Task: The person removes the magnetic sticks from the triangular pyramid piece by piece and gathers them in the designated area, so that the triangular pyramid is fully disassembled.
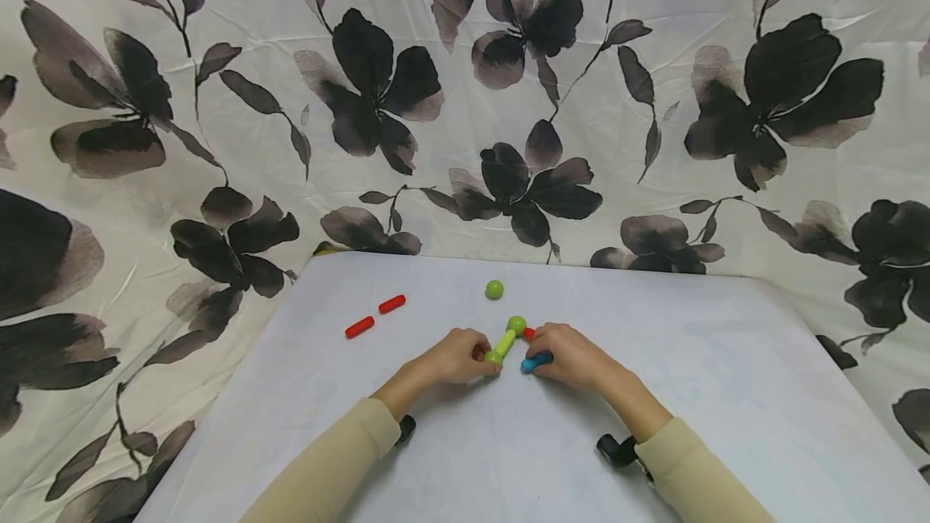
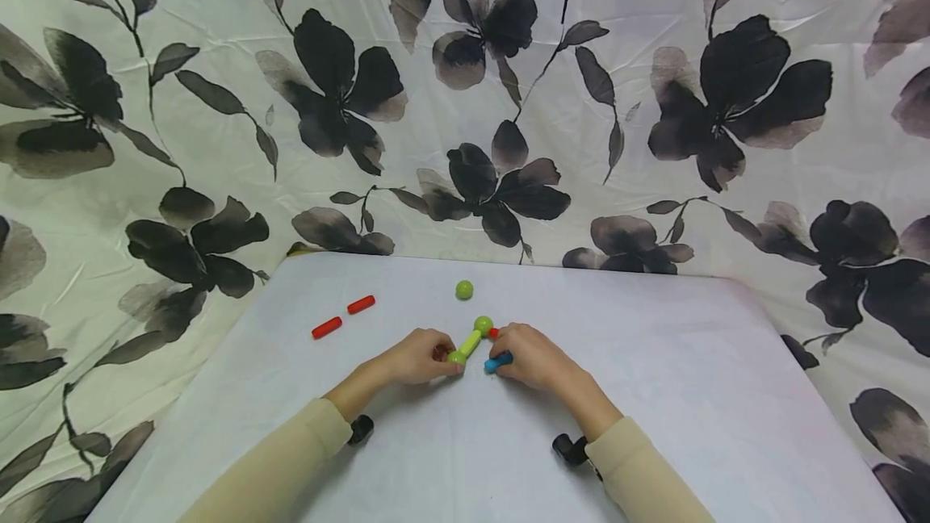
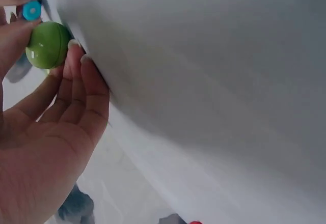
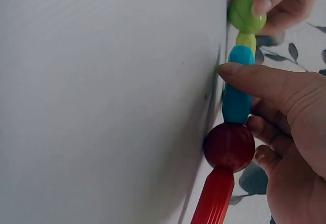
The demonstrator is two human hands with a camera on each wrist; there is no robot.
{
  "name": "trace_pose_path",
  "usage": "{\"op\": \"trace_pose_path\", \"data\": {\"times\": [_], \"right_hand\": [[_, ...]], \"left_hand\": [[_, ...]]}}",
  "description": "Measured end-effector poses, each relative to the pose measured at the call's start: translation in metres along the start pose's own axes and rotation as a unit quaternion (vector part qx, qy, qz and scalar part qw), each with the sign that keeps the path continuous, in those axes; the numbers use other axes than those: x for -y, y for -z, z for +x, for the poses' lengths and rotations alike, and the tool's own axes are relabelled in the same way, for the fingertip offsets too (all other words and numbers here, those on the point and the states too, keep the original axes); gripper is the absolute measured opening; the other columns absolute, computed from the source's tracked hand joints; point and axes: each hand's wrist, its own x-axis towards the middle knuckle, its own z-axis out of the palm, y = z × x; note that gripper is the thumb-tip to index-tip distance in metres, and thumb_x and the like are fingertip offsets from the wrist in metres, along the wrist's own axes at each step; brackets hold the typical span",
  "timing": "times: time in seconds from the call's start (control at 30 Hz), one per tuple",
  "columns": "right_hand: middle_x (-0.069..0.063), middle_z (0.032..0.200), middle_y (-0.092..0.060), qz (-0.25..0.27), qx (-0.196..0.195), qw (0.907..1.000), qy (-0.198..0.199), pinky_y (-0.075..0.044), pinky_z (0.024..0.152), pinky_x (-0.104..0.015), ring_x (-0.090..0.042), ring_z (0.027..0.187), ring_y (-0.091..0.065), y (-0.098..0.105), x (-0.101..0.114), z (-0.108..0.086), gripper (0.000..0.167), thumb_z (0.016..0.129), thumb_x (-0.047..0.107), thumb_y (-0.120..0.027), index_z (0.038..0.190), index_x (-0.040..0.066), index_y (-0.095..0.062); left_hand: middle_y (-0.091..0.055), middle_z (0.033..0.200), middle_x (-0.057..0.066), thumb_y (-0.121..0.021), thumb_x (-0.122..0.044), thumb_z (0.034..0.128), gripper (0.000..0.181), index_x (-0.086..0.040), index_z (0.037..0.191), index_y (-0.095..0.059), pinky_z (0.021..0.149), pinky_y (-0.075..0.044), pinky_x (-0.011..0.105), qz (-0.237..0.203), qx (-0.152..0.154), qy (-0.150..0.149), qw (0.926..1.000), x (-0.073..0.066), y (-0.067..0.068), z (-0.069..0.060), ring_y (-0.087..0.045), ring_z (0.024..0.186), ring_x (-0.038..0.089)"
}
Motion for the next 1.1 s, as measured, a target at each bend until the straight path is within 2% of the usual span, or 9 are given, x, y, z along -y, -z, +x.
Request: {"op": "trace_pose_path", "data": {"times": [0.23, 0.47, 0.7, 0.97, 1.1], "right_hand": [[0.003, 0.095, -0.069, 0.000, 0.004, 1.0000, 0.002, -0.053, 0.087, -0.037, -0.012, 0.090, -0.061, 0.000, 0.000, -0.002, 0.015, 0.084, 0.009, -0.084, 0.098, 0.008, -0.079], [0.004, 0.097, -0.067, 0.014, 0.015, 0.9997, -0.013, -0.052, 0.087, -0.037, -0.012, 0.090, -0.058, 0.001, 0.001, -0.003, 0.014, 0.086, 0.013, -0.083, 0.100, 0.009, -0.079], [0.001, 0.097, -0.068, 0.025, 0.012, 0.9996, -0.010, -0.053, 0.084, -0.035, -0.016, 0.089, -0.061, 0.002, 0.001, -0.001, 0.015, 0.088, 0.014, -0.082, 0.101, 0.007, -0.078], [-0.007, 0.101, -0.067, 0.039, -0.029, 0.9986, -0.020, -0.051, 0.078, -0.036, -0.023, 0.088, -0.061, 0.001, 0.006, 0.012, 0.024, 0.090, 0.012, -0.079, 0.111, 0.001, -0.075], [-0.010, 0.111, -0.067, 0.033, -0.057, 0.9976, -0.022, -0.052, 0.085, -0.039, -0.026, 0.095, -0.062, -0.002, 0.008, 0.021, 0.028, 0.090, 0.009, -0.078, 0.117, 0.001, -0.072]], "left_hand": [[-0.060, 0.085, -0.001, -0.075, -0.029, 0.0946, 0.030, -0.005, 0.112, -0.070, 0.071, -0.045, 0.027, -0.002, 0.009, -0.003, 1.0000, 0.010, 0.005, -0.002, -0.054, 0.080, 0.013], [-0.060, 0.086, -0.001, -0.074, -0.030, 0.0950, 0.029, -0.006, 0.111, -0.071, 0.071, -0.044, 0.028, -0.007, 0.017, -0.006, 0.9998, 0.013, 0.006, -0.001, -0.053, 0.080, 0.013], [-0.060, 0.086, -0.001, -0.073, -0.032, 0.0954, 0.029, -0.008, 0.111, -0.071, 0.072, -0.044, 0.028, -0.009, 0.025, -0.007, 0.9996, 0.015, 0.008, 0.002, -0.053, 0.081, 0.013], [-0.060, 0.084, -0.002, -0.074, -0.031, 0.0946, 0.026, -0.008, 0.107, -0.071, 0.070, -0.043, 0.026, -0.014, 0.026, -0.014, 0.9995, 0.016, 0.009, 0.002, -0.052, 0.078, 0.011], [-0.060, 0.084, -0.002, -0.073, -0.032, 0.0949, 0.026, -0.008, 0.105, -0.071, 0.069, -0.043, 0.026, -0.015, 0.028, -0.010, 0.9995, 0.016, 0.009, 0.001, -0.052, 0.078, 0.011]]}}
